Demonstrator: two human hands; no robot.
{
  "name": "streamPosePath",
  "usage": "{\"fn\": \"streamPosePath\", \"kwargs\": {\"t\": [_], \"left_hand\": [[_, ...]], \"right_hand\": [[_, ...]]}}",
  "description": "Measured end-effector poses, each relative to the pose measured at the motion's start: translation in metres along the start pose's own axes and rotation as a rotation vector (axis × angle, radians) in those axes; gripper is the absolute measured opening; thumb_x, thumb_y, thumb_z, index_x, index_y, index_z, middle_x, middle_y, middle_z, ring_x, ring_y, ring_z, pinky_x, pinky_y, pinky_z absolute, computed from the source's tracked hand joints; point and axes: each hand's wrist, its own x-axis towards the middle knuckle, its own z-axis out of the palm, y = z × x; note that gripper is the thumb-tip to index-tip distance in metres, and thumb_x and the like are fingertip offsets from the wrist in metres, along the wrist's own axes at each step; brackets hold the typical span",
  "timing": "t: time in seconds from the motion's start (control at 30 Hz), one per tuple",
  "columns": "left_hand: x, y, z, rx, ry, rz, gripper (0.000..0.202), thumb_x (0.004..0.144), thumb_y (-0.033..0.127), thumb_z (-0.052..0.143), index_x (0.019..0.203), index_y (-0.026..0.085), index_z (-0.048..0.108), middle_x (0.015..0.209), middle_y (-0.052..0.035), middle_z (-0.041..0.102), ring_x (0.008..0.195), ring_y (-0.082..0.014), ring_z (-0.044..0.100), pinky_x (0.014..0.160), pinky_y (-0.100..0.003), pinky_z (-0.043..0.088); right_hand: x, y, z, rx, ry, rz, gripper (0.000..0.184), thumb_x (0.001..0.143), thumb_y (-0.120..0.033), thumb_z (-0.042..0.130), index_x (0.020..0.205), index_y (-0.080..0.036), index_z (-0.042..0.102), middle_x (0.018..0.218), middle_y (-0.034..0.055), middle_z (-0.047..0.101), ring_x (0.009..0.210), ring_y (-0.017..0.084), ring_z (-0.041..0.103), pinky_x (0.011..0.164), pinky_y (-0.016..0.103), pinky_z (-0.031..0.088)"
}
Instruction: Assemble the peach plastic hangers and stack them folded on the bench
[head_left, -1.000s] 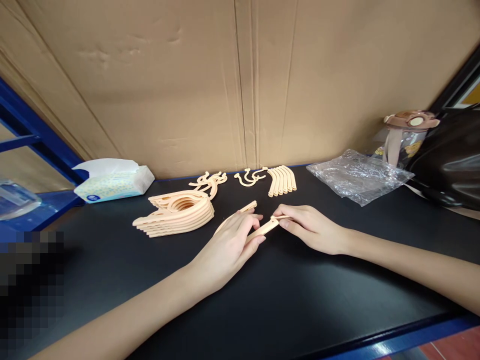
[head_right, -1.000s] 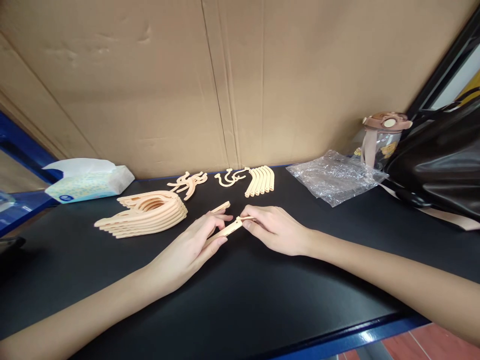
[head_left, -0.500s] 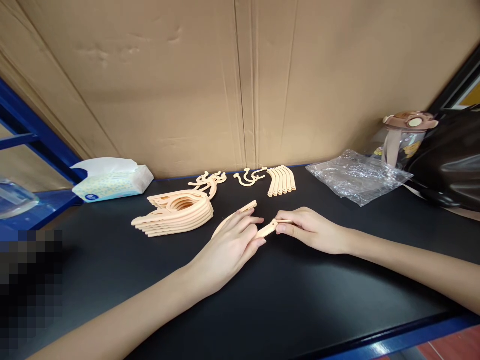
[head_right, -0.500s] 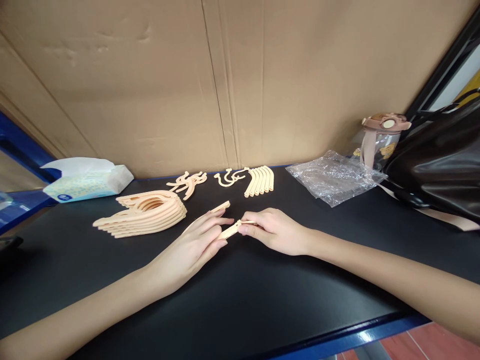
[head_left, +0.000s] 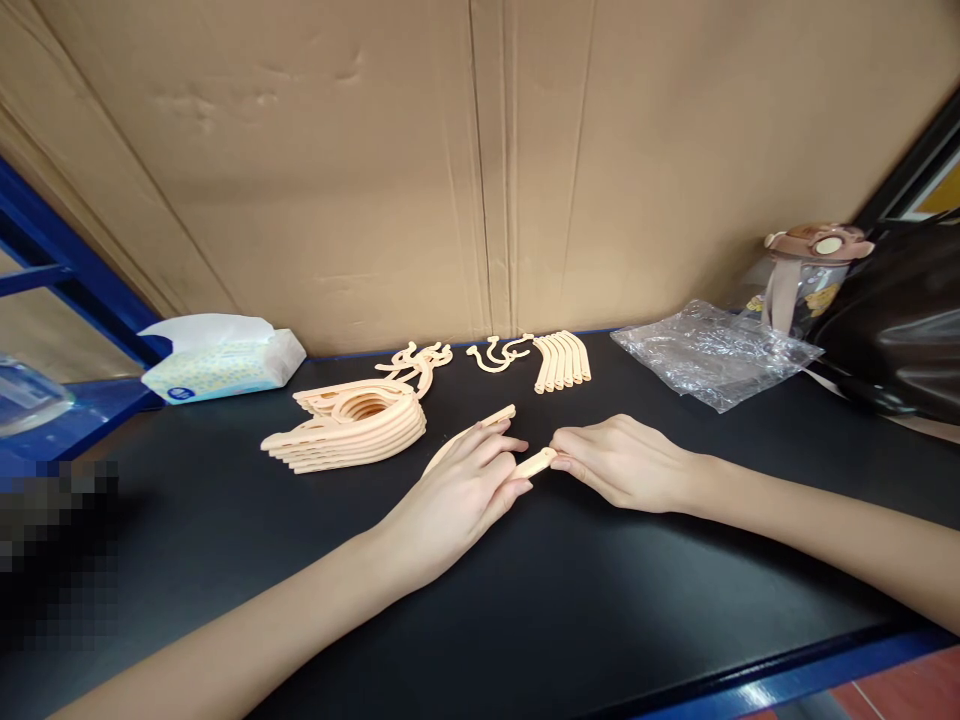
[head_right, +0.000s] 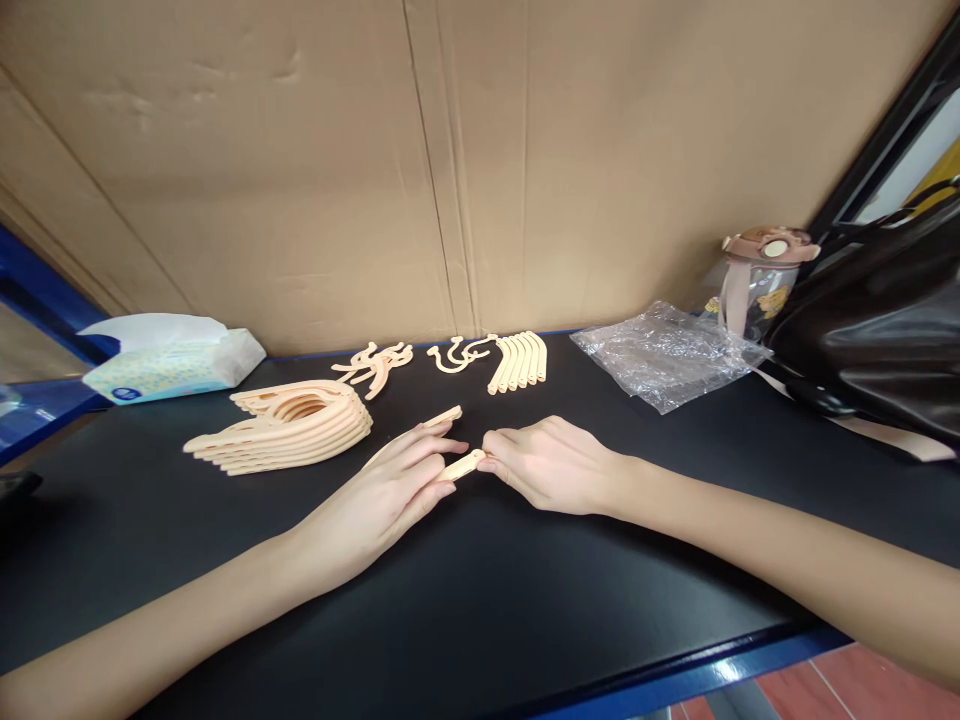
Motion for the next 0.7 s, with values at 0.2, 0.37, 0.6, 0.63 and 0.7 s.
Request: {"fn": "streamPosePath", "kwargs": {"t": [0.2, 0.37, 0.6, 0.63, 0.7], "left_hand": [[0.0004, 0.0002, -0.0002, -0.001, 0.016, -0.002, 0.027, 0.099, 0.029, 0.038, 0.101, 0.018, 0.062, 0.122, -0.0054, 0.060, 0.136, -0.0227, 0.035, 0.112, -0.042, 0.034], [0.0001, 0.0013, -0.0013, -0.009, 0.016, 0.003, 0.028, 0.099, 0.029, 0.037, 0.100, 0.018, 0.064, 0.122, -0.0062, 0.060, 0.135, -0.0229, 0.036, 0.112, -0.043, 0.034], [0.0003, 0.0034, -0.0032, -0.021, -0.005, -0.004, 0.026, 0.099, 0.030, 0.040, 0.101, 0.019, 0.064, 0.124, -0.0061, 0.060, 0.135, -0.0239, 0.037, 0.111, -0.044, 0.035], [0.0005, 0.0037, -0.0037, -0.025, -0.008, -0.007, 0.026, 0.098, 0.030, 0.040, 0.100, 0.019, 0.064, 0.124, -0.0062, 0.059, 0.135, -0.0242, 0.036, 0.111, -0.044, 0.035], [0.0010, 0.0042, -0.0046, -0.032, -0.016, -0.015, 0.026, 0.098, 0.030, 0.041, 0.097, 0.019, 0.064, 0.125, -0.0062, 0.059, 0.136, -0.0243, 0.035, 0.112, -0.043, 0.034]], "right_hand": [[0.0005, -0.0007, 0.0008, -0.184, 0.112, -0.075, 0.039, 0.101, -0.031, 0.023, 0.079, -0.017, 0.051, 0.067, 0.0005, 0.056, 0.053, 0.012, 0.048, 0.050, 0.028, 0.027], [0.0014, -0.0005, 0.0008, -0.238, 0.179, -0.119, 0.036, 0.099, -0.030, 0.030, 0.074, -0.017, 0.053, 0.065, 0.0005, 0.054, 0.055, 0.012, 0.045, 0.055, 0.029, 0.029], [0.0036, 0.0033, -0.0014, -0.130, 0.162, -0.166, 0.027, 0.093, -0.024, 0.034, 0.075, -0.017, 0.053, 0.067, 0.0002, 0.049, 0.059, 0.013, 0.039, 0.060, 0.028, 0.030], [0.0042, 0.0039, -0.0015, -0.120, 0.157, -0.178, 0.025, 0.092, -0.022, 0.035, 0.075, -0.017, 0.053, 0.067, 0.0004, 0.049, 0.060, 0.014, 0.039, 0.060, 0.028, 0.030], [0.0053, 0.0047, -0.0020, -0.115, 0.156, -0.197, 0.023, 0.089, -0.020, 0.036, 0.075, -0.017, 0.053, 0.068, 0.0014, 0.049, 0.063, 0.015, 0.039, 0.062, 0.029, 0.030]]}}
